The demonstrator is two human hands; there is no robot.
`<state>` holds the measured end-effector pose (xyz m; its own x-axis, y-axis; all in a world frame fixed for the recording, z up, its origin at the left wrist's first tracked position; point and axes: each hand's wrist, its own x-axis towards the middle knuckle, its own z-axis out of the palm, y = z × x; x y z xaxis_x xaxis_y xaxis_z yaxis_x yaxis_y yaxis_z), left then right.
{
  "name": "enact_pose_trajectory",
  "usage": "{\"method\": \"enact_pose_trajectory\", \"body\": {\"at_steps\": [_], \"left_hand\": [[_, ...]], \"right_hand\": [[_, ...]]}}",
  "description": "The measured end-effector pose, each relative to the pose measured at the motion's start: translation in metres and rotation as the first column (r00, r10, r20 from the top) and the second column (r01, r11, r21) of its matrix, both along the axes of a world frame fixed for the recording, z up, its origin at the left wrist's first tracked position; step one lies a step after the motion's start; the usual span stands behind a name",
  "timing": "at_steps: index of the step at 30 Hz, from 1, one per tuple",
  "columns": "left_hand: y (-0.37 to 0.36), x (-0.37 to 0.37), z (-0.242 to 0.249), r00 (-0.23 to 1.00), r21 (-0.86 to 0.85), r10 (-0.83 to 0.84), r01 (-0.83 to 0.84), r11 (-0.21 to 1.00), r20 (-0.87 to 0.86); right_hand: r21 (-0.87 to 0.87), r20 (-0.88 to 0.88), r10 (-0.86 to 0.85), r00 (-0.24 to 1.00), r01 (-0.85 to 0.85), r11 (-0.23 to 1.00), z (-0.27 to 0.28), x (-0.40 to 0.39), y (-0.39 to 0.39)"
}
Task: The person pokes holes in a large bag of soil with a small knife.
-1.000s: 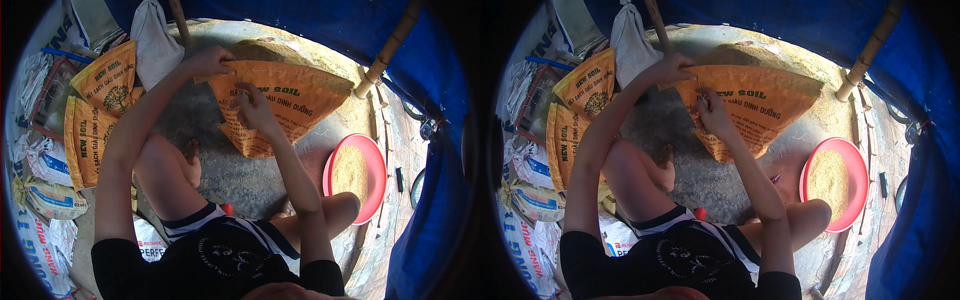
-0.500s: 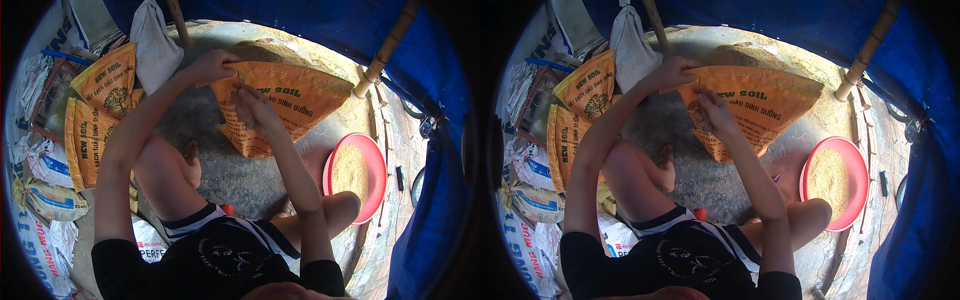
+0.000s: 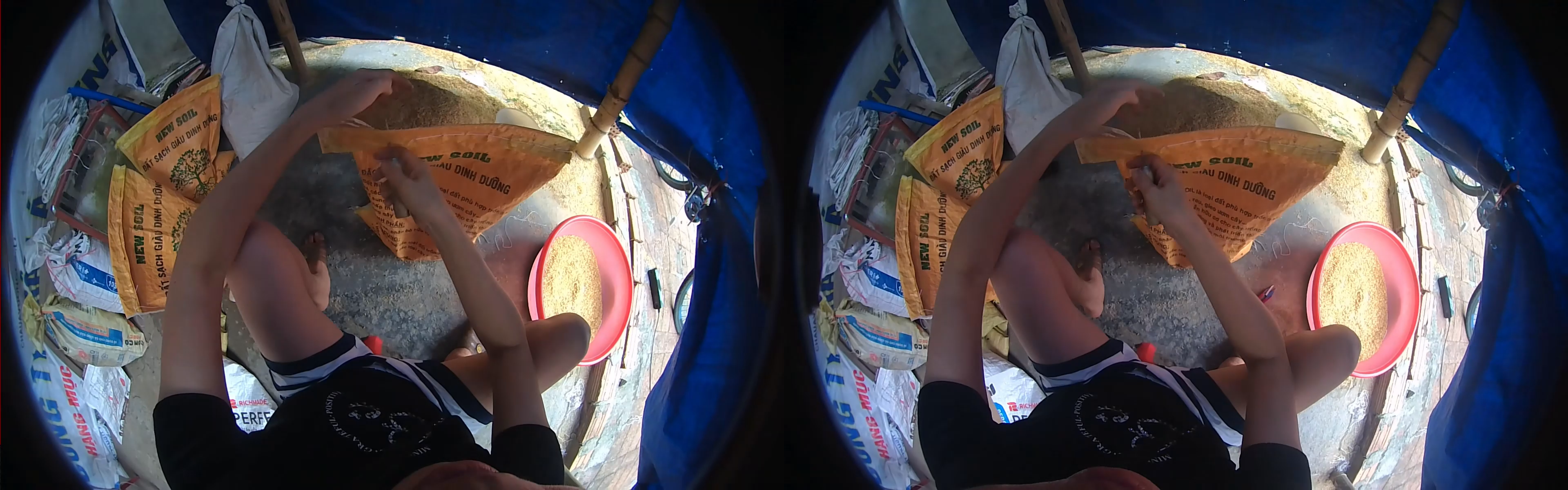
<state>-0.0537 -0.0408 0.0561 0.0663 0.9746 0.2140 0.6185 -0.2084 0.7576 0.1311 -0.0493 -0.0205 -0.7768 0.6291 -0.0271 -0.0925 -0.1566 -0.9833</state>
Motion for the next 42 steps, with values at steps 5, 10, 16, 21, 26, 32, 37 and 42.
{"method": "enact_pose_trajectory", "body": {"at_steps": [5, 10, 16, 21, 26, 32, 37, 42], "left_hand": [[0.005, 0.032, -0.004, 0.996, -0.303, -0.052, 0.070, 0.950, 0.068], [0.007, 0.043, 0.009, 0.984, -0.576, -0.139, 0.048, 0.816, -0.115], [0.014, 0.003, -0.004, 0.983, -0.472, -0.115, 0.033, 0.881, -0.146], [0.006, -0.025, -0.013, 0.993, -0.333, -0.116, 0.100, 0.938, -0.029], [-0.012, -0.028, -0.002, 0.990, -0.301, -0.088, 0.050, 0.952, -0.113], [-0.019, -0.024, 0.002, 0.985, -0.200, -0.079, 0.047, 0.979, -0.155], [-0.017, -0.011, 0.006, 0.963, -0.141, -0.072, 0.036, 0.989, -0.258], [-0.007, -0.003, 0.003, 0.948, -0.095, -0.071, 0.044, 0.995, -0.310]], "right_hand": [[0.047, 0.014, 0.016, 1.000, -0.016, 0.999, -0.018, 0.000, 0.002], [0.059, 0.037, 0.044, 0.998, -0.046, 0.997, -0.011, 0.008, 0.003], [0.030, 0.054, 0.060, 0.997, -0.062, 0.998, -0.006, 0.011, 0.004], [-0.062, 0.016, 0.053, 0.998, -0.052, 0.997, -0.006, 0.008, 0.004], [-0.160, -0.026, 0.009, 1.000, -0.013, 0.987, -0.006, 0.003, 0.001], [-0.178, -0.035, 0.006, 0.999, -0.012, 0.984, -0.010, 0.000, -0.001], [-0.127, 0.014, 0.009, 1.000, -0.007, 0.992, -0.007, 0.003, -0.001], [-0.010, 0.042, 0.043, 0.998, -0.043, 0.999, -0.008, 0.007, 0.003]]}}
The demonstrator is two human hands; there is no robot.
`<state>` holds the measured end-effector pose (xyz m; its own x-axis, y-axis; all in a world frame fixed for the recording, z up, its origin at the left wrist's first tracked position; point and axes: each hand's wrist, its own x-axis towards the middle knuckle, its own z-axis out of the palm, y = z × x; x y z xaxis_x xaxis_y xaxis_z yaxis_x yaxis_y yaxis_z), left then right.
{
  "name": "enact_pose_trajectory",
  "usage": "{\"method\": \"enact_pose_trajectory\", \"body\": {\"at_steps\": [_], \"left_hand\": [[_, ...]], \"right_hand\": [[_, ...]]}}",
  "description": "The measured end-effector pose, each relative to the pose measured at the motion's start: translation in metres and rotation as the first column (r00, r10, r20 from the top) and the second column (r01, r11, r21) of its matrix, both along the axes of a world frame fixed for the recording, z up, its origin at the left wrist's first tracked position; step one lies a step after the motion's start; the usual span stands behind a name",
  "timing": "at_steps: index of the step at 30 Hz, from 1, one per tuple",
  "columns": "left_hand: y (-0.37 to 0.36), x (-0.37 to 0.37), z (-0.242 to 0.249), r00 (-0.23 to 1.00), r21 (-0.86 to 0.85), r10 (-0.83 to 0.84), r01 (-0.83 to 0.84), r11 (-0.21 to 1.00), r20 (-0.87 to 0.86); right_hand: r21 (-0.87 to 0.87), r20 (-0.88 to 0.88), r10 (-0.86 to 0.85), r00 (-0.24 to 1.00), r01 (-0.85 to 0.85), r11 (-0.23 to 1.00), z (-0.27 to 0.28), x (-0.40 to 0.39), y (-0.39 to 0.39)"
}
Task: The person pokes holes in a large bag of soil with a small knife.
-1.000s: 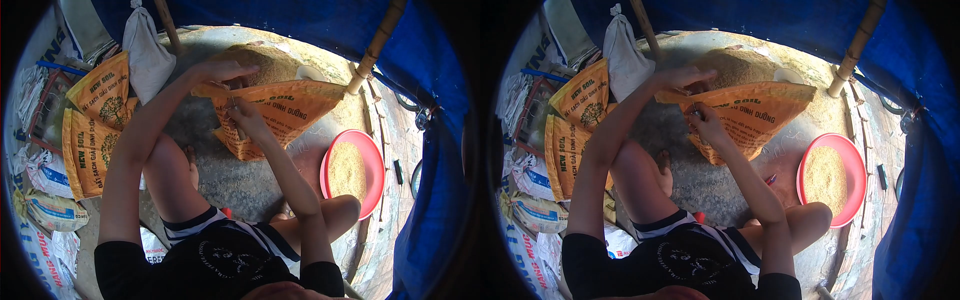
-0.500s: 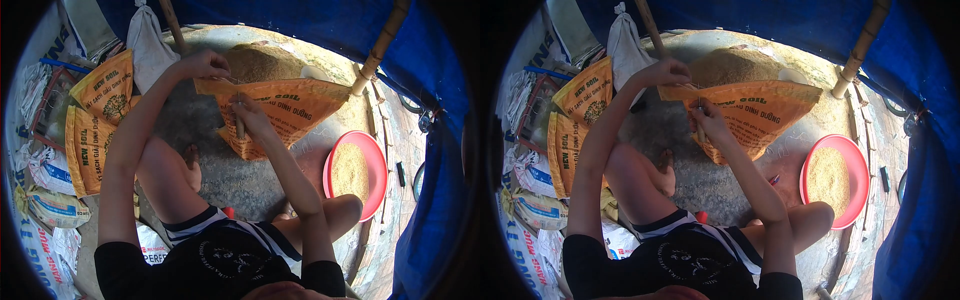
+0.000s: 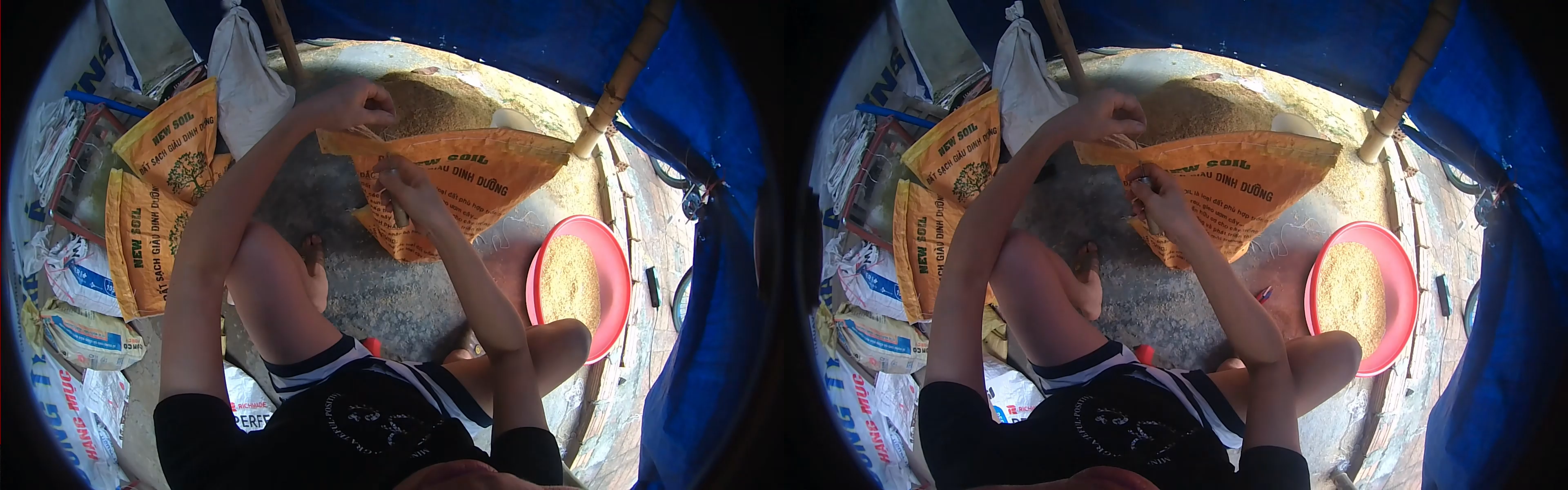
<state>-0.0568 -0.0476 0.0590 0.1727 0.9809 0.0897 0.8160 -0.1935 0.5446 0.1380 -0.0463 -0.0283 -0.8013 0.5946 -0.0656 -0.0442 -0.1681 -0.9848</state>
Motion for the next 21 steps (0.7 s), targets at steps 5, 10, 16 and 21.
{"method": "enact_pose_trajectory", "body": {"at_steps": [5, 10, 16, 21], "left_hand": [[0.008, 0.000, -0.002, 0.999, -0.045, -0.027, 0.028, 0.999, 0.018], [0.011, -0.007, -0.008, 0.994, -0.208, 0.052, -0.032, 0.978, 0.092], [0.012, -0.018, -0.010, 0.990, -0.131, -0.034, 0.052, 0.990, 0.139], [-0.009, 0.004, 0.004, 0.987, -0.040, -0.043, 0.050, 0.998, 0.158]], "right_hand": [[0.064, 0.026, -0.012, 1.000, 0.011, 0.998, 0.000, 0.004, 0.002], [0.118, 0.094, -0.002, 0.996, -0.009, 0.993, -0.001, 0.006, 0.007], [0.045, 0.000, -0.059, 0.998, 0.059, 0.997, -0.001, 0.002, 0.007], [-0.098, -0.082, -0.114, 0.990, 0.106, 0.989, 0.009, 0.001, 0.006]]}}
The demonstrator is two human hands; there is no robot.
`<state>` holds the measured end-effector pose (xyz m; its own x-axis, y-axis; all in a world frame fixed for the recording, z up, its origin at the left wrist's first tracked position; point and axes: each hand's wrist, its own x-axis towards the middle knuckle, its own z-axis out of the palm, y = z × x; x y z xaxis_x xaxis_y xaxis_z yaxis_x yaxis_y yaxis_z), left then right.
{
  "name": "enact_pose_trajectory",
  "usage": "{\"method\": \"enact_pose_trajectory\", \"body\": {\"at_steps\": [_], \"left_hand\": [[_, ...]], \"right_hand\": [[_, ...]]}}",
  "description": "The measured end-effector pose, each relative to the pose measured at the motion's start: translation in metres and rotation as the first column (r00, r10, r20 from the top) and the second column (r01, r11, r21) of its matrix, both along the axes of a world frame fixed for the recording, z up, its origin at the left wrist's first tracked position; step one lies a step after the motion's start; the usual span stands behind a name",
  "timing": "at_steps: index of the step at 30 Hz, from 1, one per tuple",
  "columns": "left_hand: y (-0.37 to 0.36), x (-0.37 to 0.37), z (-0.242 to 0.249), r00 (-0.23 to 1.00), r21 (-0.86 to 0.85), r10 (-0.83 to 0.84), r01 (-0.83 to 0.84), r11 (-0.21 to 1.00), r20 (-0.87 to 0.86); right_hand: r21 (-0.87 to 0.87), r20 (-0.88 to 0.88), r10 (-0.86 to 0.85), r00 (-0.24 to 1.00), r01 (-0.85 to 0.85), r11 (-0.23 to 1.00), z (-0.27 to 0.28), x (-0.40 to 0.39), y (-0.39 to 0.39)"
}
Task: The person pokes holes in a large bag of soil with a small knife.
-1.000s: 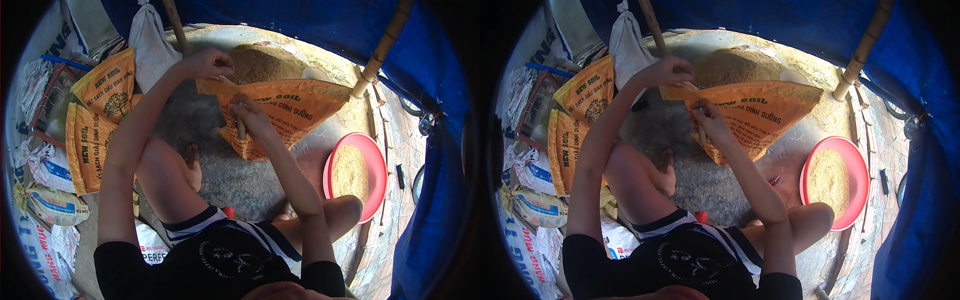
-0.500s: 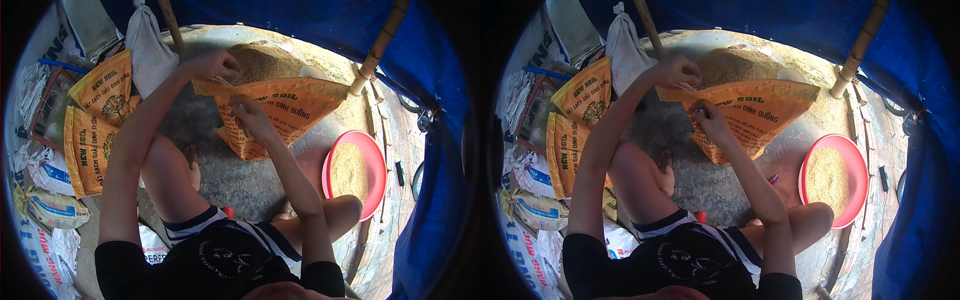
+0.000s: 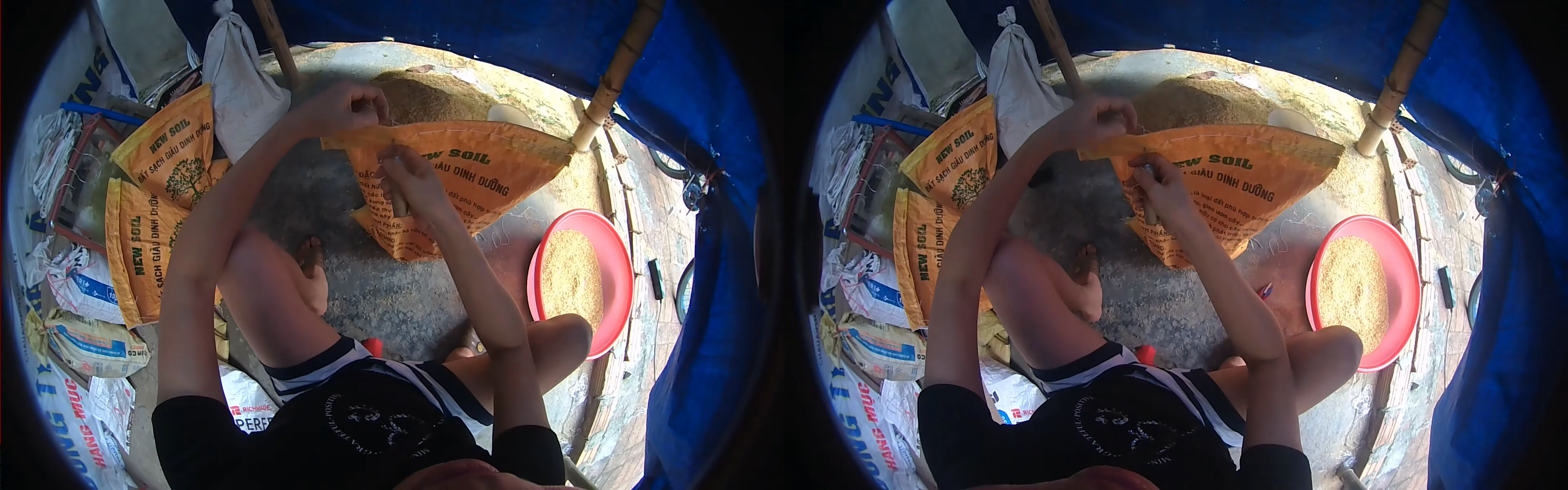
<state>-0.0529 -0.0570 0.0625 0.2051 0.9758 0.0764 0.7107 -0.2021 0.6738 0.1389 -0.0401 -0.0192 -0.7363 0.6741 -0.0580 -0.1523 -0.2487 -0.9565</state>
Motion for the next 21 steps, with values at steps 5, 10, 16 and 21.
{"method": "enact_pose_trajectory", "body": {"at_steps": [5, 10, 16, 21], "left_hand": [[-0.019, 0.020, -0.007, 0.967, 0.291, 0.087, -0.013, 0.957, -0.240], [-0.013, 0.024, -0.024, 0.933, 0.540, 0.168, 0.033, 0.841, -0.318], [-0.001, 0.028, -0.031, 0.899, 0.603, 0.365, -0.155, 0.783, -0.243], [0.009, 0.029, -0.032, 0.882, 0.651, 0.397, -0.146, 0.745, -0.255]], "right_hand": [[-0.115, -0.050, 0.055, 0.997, -0.060, 0.992, 0.001, 0.002, 0.005], [-0.173, -0.054, 0.072, 0.996, -0.080, 0.982, 0.002, 0.002, 0.001], [-0.259, -0.146, 0.059, 0.988, -0.096, 0.961, 0.006, 0.005, -0.006], [-0.296, -0.113, -0.089, 0.990, 0.052, 0.954, 0.019, 0.006, -0.010]]}}
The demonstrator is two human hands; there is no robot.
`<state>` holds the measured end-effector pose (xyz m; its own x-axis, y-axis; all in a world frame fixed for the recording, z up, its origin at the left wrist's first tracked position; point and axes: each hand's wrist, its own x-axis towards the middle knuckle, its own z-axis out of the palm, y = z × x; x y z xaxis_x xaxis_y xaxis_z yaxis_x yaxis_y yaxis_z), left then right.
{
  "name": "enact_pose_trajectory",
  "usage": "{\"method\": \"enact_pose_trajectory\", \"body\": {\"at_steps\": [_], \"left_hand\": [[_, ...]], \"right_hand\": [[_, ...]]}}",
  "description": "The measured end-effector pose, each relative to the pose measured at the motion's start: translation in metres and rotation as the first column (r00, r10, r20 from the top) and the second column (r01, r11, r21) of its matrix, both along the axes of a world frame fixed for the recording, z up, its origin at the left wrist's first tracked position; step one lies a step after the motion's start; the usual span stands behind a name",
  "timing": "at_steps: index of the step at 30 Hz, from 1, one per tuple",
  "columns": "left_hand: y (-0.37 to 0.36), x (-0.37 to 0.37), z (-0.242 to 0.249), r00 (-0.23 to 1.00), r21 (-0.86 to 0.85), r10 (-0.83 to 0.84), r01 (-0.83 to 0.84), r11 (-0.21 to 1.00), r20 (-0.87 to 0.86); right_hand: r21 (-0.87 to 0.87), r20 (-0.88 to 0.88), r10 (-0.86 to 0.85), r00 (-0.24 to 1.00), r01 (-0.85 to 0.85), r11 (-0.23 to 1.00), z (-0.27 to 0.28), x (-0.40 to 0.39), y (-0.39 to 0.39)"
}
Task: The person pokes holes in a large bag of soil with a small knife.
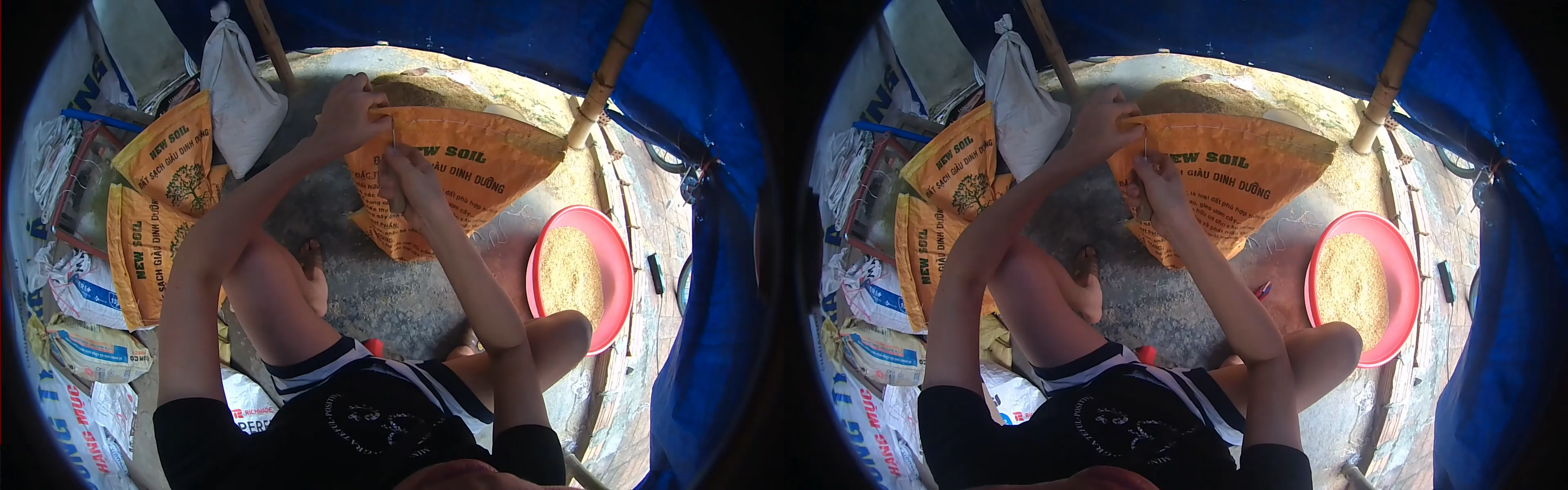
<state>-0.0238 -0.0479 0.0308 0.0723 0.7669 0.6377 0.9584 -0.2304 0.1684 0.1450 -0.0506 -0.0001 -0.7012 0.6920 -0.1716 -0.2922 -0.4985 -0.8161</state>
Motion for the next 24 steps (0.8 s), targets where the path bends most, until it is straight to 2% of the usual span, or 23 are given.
{"method": "enact_pose_trajectory", "body": {"at_steps": [4, 6, 7, 9, 10, 11, 12, 13, 15, 16, 18, 19, 20, 21, 22, 24], "left_hand": [[0.004, 0.000, 0.000, 1.000, 0.031, -0.025, 0.025, 0.999, -0.001], [0.005, 0.000, -0.002, 1.000, 0.029, -0.013, 0.013, 0.999, -0.014], [0.006, 0.000, -0.003, 1.000, 0.027, -0.014, 0.014, 1.000, -0.014], [0.007, -0.001, -0.004, 0.999, 0.071, 0.006, -0.003, 0.997, -0.043], [0.007, -0.001, -0.003, 0.999, 0.071, 0.007, -0.004, 0.997, -0.043], [0.007, -0.002, -0.003, 0.999, 0.070, 0.010, -0.007, 0.998, -0.046], [0.007, -0.002, -0.004, 0.999, 0.069, 0.014, -0.010, 0.998, -0.048], [0.008, -0.003, -0.006, 0.999, 0.069, 0.015, -0.011, 0.998, -0.048], [0.010, -0.007, -0.007, 0.997, 0.087, 0.047, -0.042, 0.995, -0.057], [0.010, -0.010, -0.006, 0.997, 0.086, 0.047, -0.042, 0.995, -0.055], [0.008, -0.016, -0.003, 0.999, -0.009, -0.006, 0.006, 1.000, -0.054], [0.008, -0.018, -0.001, 0.999, -0.009, -0.006, 0.005, 1.000, -0.052], [0.007, -0.019, 0.000, 1.000, -0.106, -0.026, 0.025, 0.994, -0.008], [0.006, -0.022, 0.002, 0.999, -0.202, -0.039, 0.046, 0.978, 0.036], [0.005, -0.023, 0.003, 0.999, -0.203, -0.035, 0.042, 0.978, 0.036], [0.003, -0.025, 0.001, 0.998, -0.225, -0.069, 0.068, 0.972, 0.003]], "right_hand": [[0.038, 0.073, 0.023, 0.997, -0.026, 0.999, 0.001, 0.001, 0.004], [-0.099, -0.053, -0.053, 0.997, 0.048, 0.994, 0.004, -0.002, 0.001], [-0.101, -0.052, -0.054, 0.997, 0.049, 0.994, 0.003, -0.001, 0.001], [-0.259, -0.112, -0.015, 0.994, -0.015, 0.966, 0.003, 0.001, 0.007], [-0.259, -0.112, -0.014, 0.994, -0.016, 0.966, -0.001, 0.002, 0.011], [-0.429, -0.379, 0.036, 0.925, -0.210, 0.879, -0.009, 0.002, 0.016], [-0.518, -0.620, 0.019, 0.785, -0.427, 0.741, -0.012, 0.002, 0.017], [-0.519, -0.620, 0.020, 0.785, -0.428, 0.740, -0.016, 0.003, 0.018], [-0.458, -0.801, 0.010, 0.599, -0.623, 0.634, -0.020, 0.002, 0.016], [-0.459, -0.800, 0.010, 0.600, -0.622, 0.634, -0.019, 0.001, 0.015], [-0.424, -0.448, 0.086, 0.890, -0.296, 0.856, -0.019, -0.001, 0.012], [-0.424, -0.447, 0.087, 0.891, -0.296, 0.856, -0.020, -0.003, 0.008], [-0.126, -0.143, 0.056, 0.988, -0.074, 0.989, -0.021, -0.005, 0.004], [0.246, 0.139, -0.092, 0.986, 0.056, 0.968, -0.021, -0.007, 0.000], [0.245, 0.139, -0.088, 0.986, 0.052, 0.968, -0.020, -0.006, -0.001], [0.618, 0.362, -0.208, 0.909, -0.067, 0.783, -0.018, -0.001, -0.001]]}}
